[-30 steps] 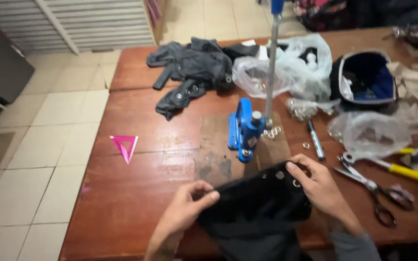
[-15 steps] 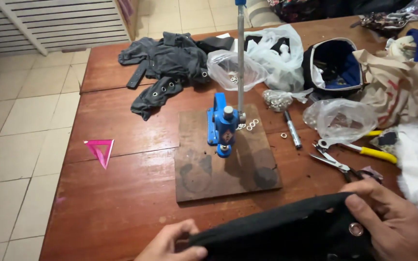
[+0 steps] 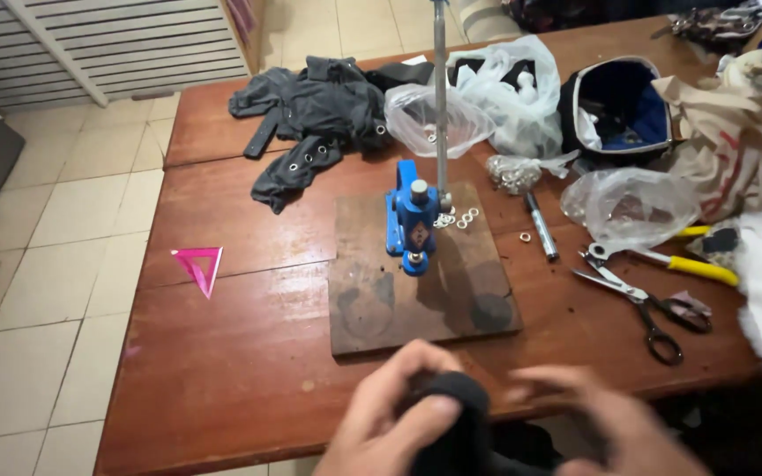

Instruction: Attaching metal grommets to a black fabric using a manual hand press.

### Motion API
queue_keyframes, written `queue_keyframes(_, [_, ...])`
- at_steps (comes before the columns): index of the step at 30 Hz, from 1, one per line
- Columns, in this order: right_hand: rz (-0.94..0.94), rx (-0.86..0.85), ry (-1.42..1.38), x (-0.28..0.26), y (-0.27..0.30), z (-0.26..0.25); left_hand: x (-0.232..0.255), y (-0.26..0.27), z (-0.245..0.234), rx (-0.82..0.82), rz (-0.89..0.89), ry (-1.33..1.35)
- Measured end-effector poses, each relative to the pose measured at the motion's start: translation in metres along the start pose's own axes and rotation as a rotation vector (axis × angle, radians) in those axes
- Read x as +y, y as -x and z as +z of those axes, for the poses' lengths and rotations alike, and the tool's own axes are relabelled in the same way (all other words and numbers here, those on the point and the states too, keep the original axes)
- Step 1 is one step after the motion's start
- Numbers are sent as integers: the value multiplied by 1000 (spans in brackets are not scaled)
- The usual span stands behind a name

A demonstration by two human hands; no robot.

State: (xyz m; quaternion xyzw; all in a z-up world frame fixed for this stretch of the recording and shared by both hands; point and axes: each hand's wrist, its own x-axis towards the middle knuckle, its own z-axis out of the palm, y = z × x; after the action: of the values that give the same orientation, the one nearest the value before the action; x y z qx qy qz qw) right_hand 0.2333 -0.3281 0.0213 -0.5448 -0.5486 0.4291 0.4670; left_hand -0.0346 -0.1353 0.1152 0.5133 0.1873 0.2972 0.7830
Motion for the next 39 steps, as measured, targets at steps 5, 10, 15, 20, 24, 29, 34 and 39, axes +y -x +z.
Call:
queue_keyframes(5, [50,-201,-206,-10,-66,39,7,-18,11,-141,-243,17])
queue_keyframes(10, [-5,159,43,14,-19,-39,50,-6,-1,1,-94,-627])
queue_keyframes(15, [-221,87,116,-34,10,-76,-6,16,-19,26,439,-1302])
queue_keyframes(20, [-307,754,564,25,46,-79,-40,42,-50,577,-267,-1093])
queue_keyframes(24, [-163,880,343,61,77,-92,-141,76,-115,402,49,-111])
queue_keyframes(29, [222,773,264,12,5,-32,-147,81,-119,92,210,327])
queue_keyframes(34, [149,686,-214,35,-57,-25,-150,76,-154,558,231,-186])
queue_keyframes(39, [162,582,-347,51,-139,-9,-121,35,-124,954,211,-640])
